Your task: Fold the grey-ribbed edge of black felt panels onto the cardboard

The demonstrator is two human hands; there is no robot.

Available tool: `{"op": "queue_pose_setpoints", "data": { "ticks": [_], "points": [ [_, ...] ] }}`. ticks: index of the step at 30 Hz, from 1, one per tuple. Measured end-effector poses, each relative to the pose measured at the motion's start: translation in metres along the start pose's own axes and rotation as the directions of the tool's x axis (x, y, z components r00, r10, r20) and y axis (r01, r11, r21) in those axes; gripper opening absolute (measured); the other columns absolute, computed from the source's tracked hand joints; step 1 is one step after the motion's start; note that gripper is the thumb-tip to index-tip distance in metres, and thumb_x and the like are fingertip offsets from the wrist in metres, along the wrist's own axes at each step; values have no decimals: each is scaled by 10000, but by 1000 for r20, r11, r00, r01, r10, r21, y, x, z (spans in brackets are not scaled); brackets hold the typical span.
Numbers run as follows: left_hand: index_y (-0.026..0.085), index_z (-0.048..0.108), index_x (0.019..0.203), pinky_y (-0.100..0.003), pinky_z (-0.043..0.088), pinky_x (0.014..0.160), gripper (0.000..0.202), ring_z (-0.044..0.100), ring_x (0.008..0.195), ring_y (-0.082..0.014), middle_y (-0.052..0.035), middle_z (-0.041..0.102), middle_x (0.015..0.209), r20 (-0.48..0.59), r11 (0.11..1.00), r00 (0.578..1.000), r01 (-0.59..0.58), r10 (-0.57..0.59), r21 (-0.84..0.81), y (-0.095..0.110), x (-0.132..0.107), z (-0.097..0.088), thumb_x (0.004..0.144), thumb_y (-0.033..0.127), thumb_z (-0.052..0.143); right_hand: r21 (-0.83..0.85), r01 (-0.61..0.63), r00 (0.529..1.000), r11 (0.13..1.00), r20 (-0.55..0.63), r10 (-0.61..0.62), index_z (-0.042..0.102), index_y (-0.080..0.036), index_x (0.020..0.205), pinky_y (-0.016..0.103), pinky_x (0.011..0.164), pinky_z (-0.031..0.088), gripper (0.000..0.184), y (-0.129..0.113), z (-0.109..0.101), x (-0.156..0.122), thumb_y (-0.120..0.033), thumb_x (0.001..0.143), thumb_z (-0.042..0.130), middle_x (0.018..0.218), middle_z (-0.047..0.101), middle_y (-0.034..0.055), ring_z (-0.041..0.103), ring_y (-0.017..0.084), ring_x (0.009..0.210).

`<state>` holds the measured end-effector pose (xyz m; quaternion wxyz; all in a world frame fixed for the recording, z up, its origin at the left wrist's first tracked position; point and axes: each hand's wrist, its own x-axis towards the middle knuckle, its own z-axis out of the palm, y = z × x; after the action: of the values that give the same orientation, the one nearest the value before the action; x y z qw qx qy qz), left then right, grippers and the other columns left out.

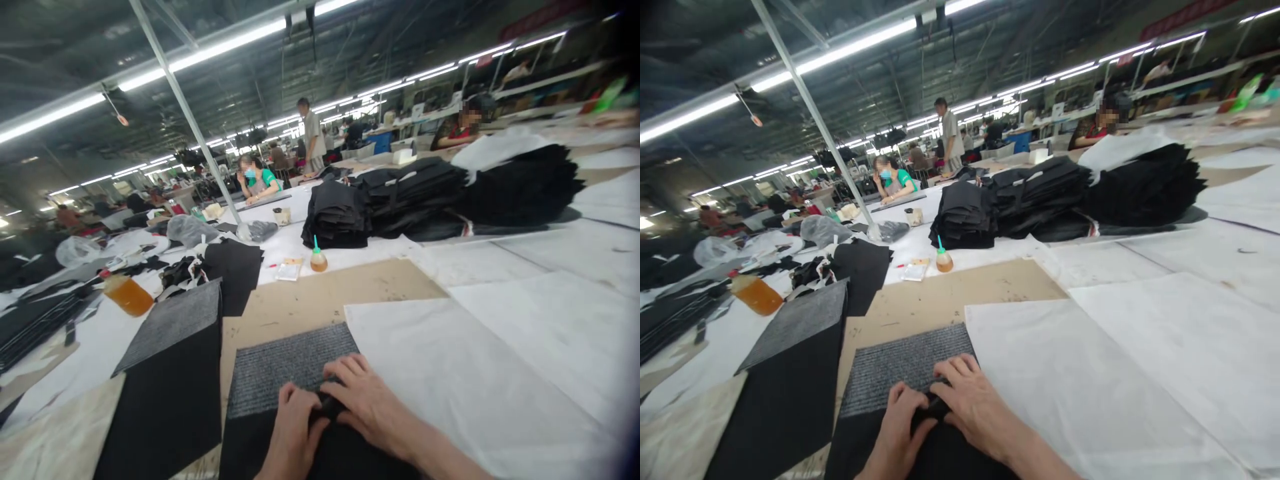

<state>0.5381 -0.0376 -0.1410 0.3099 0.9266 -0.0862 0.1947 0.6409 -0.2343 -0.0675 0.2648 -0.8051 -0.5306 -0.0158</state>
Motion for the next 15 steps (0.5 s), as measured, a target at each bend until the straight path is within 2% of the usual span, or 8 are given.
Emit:
{"op": "queue_pose_setpoints", "data": {
  "ticks": [3,6,8,10,15],
  "points": [
    [351,504,1086,-559,506,851,340,637,744,-256,-49,667,832,-74,996,993,-85,87,20,-15,-3,12,776,228,571,50,47,996,998,67,-51,576,-278,1182,424,1032,274,439,-4,-1,5,-96,791,658,1117,613,0,501,208,1051],
    [302,505,1106,-483,513,836,347,634,701,-216,-32,670,809,-60,981,982,-174,179,82,-19,-2,15,779,193,542,33,39,992,999,118,-42,623,-236,982,426,999,271,203,2,4,8,-174,800,687,963,631,-1,505,208,965],
    [255,514,1080,-418,504,843,290,632,702,-184,-15,664,795,-56,973,980,-184,193,136,-15,-1,12,808,154,506,-6,8,991,1000,137,-7,615,-214,829,430,967,275,129,11,7,8,-262,788,728,898,629,3,503,215,931],
    [225,523,1064,-388,491,866,247,634,712,-167,-4,662,788,-92,966,976,-177,197,187,-9,2,7,838,134,484,-42,-28,989,999,142,33,597,-204,756,432,950,276,208,19,6,6,-326,756,764,849,624,2,501,218,907],
    [224,542,1075,-379,484,889,207,640,703,-160,3,670,773,-155,966,968,-163,196,202,1,5,1,894,161,464,-36,-141,979,989,145,145,560,-195,704,442,969,268,219,25,-11,-3,-302,749,747,795,615,-11,514,211,885]
  ]
}}
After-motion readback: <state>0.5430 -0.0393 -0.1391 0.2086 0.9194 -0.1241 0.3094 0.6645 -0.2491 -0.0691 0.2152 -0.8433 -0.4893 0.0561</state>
